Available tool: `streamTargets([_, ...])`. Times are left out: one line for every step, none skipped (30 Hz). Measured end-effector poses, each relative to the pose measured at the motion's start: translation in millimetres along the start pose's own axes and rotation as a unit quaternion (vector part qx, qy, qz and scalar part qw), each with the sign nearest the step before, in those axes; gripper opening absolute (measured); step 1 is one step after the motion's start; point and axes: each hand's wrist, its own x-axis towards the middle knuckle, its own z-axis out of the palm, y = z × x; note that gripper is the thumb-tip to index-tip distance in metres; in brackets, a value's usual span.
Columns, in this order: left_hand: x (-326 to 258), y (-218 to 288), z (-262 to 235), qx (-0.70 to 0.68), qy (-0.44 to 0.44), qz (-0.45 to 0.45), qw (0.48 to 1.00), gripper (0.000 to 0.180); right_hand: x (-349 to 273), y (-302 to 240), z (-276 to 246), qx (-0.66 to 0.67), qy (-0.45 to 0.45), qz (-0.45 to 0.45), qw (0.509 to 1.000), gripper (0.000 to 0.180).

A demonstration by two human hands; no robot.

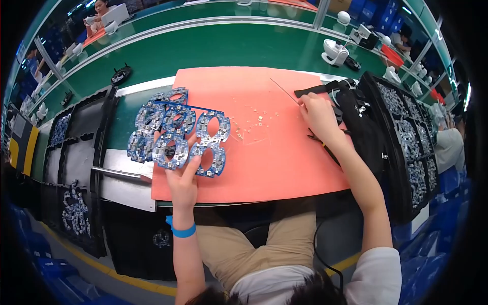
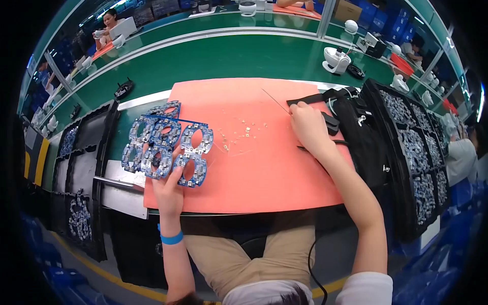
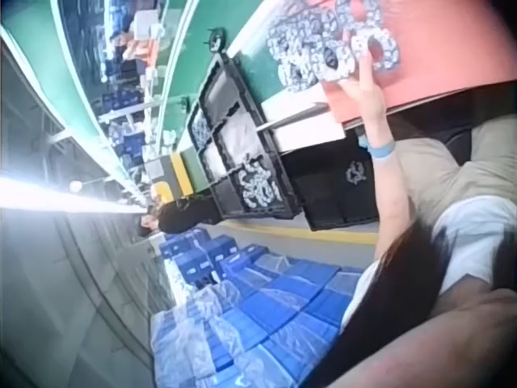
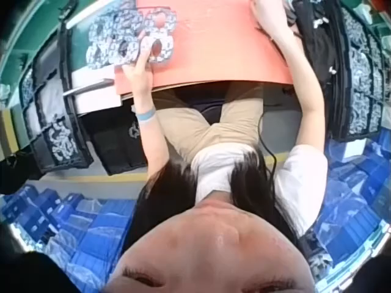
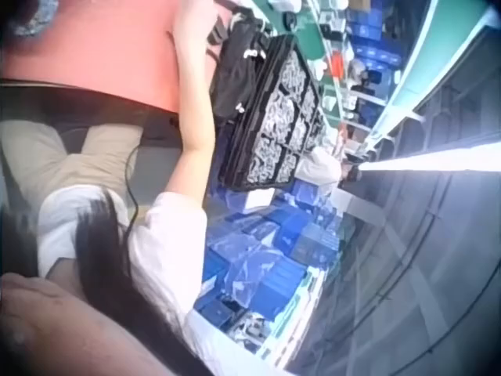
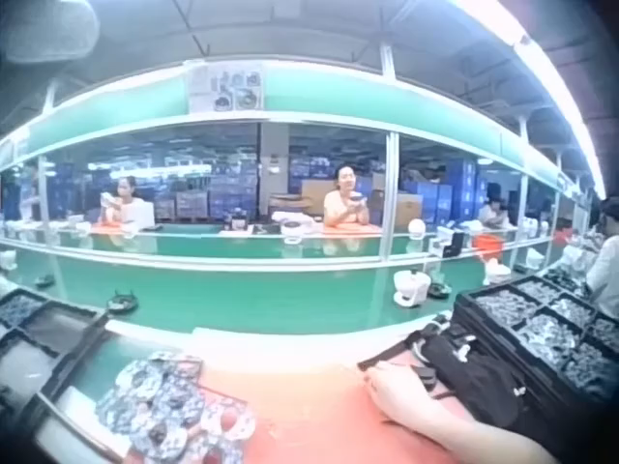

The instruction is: Assembling LED light fixtures by separating circuit boards from a sheet and installing them into housing units using pliers.

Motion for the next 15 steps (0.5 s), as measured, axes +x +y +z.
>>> streamTargets([0.6, 2.6, -0.1, -0.011, 0.005, -0.007, 1.0, 0.089, -3.3, 4.9, 6.4, -0.034, 0.012, -0.007, 0.999, 0.012])
streamTargets([0.3, 4.6, 0.8, -0.008, 0.008, -0.01, 1.0, 0.088, -6.7, 7.6, 8.4, -0.068, 0.024, -0.015, 0.997, 0.012])
streamTargets([0.3, 5.3, 0.6, -0.007, 0.008, -0.011, 1.0, 0.088, -8.2, 1.7, 9.2, -0.074, 0.037, -0.023, 0.996, 0.011])
streamTargets([0.4, 5.7, 0.7, 0.004, 0.01, -0.004, 1.0, 0.085, -8.6, -1.8, 9.1, -0.072, 0.037, -0.022, 0.997, 0.011])
streamTargets([0.4, 5.8, 0.7, 0.016, 0.012, 0.003, 1.0, 0.082, -8.8, -4.6, 8.6, -0.05, 0.034, -0.036, 0.998, 0.009])
streamTargets([0.6, 4.8, 1.0, 0.021, 0.012, 0.013, 1.0, 0.082, -8.6, -7.0, 6.9, -0.03, 0.031, -0.051, 0.998, 0.01])
streamTargets([0.6, 3.9, 0.6, 0.021, 0.011, 0.014, 1.0, 0.082, -9.1, -11.4, 3.7, -0.03, 0.032, -0.05, 0.998, 0.01])
streamTargets([0.4, 3.2, -0.4, 0.034, 0.011, 0.019, 0.999, 0.083, -10.2, -16.7, -0.1, 0.014, 0.008, -0.049, 0.999, 0.01])
streamTargets([-0.3, 2.7, -0.2, 0.046, 0.012, 0.023, 0.999, 0.083, -11.3, -20.5, -2.1, 0.059, -0.016, -0.047, 0.997, 0.011])
streamTargets([-0.9, 2.4, 0.4, 0.047, 0.012, 0.023, 0.999, 0.083, -11.6, -23.1, -1.8, 0.06, -0.016, -0.047, 0.997, 0.011])
streamTargets([-1.3, 2.2, 1.1, 0.05, 0.017, 0.025, 0.998, 0.083, -11.6, -25.6, -1.0, 0.08, -0.026, -0.063, 0.994, 0.012])
streamTargets([-2.0, 2.4, 1.0, 0.053, 0.021, 0.025, 0.998, 0.084, -12.3, -27.3, 0.0, 0.101, -0.036, -0.077, 0.991, 0.014])
streamTargets([-2.7, 2.4, 1.3, 0.055, 0.022, 0.024, 0.998, 0.084, -12.1, -27.7, 0.9, 0.103, -0.036, -0.077, 0.991, 0.014])
streamTargets([-3.4, 2.2, 1.9, 0.048, 0.03, 0.029, 0.998, 0.085, -10.7, -27.7, 1.8, 0.127, -0.032, -0.073, 0.989, 0.013])
streamTargets([-3.4, 2.0, 3.2, 0.04, 0.038, 0.034, 0.998, 0.086, -7.9, -27.0, 1.6, 0.15, -0.026, -0.07, 0.986, 0.013])
